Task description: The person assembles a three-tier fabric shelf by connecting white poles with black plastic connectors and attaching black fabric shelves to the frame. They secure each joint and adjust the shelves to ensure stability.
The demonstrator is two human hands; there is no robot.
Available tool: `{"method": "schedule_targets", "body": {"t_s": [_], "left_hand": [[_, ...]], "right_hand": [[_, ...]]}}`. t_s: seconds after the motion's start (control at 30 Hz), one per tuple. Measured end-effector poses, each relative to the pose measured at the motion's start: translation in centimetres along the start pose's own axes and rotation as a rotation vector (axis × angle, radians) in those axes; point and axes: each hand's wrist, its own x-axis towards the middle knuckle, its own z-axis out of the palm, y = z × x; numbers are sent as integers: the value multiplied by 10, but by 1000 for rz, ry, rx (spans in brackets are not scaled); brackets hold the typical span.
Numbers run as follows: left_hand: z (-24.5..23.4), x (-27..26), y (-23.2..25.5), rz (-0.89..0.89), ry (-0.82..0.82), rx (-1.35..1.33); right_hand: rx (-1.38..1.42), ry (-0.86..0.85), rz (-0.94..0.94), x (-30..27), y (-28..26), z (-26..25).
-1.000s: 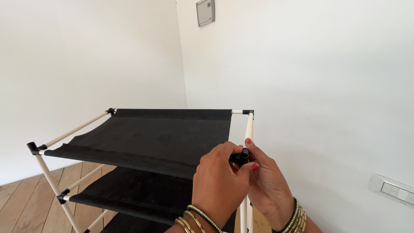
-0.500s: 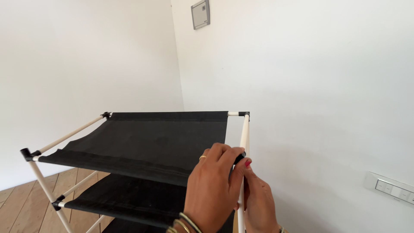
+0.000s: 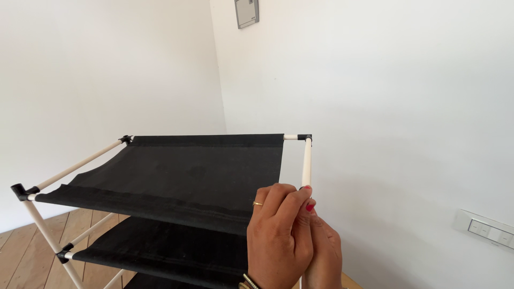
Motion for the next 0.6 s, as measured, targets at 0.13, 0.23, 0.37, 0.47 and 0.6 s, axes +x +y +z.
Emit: {"method": "schedule_targets", "body": {"t_s": [0.13, 0.23, 0.37, 0.47, 0.6], "left_hand": [[3, -1, -6, 44, 27, -64], [3, -2, -14, 74, 5, -108], [6, -2, -21, 113, 1, -136], [6, -3, -20, 47, -34, -137], [0, -7, -16, 7, -74, -124]], "right_hand": [[-5, 16, 43, 3, 1, -2], [-30, 9, 96, 9, 0, -5], [-215, -52, 56, 14, -3, -11], [-284, -44, 56, 15, -5, -9], [-74, 97, 186, 16, 6, -10]]}}
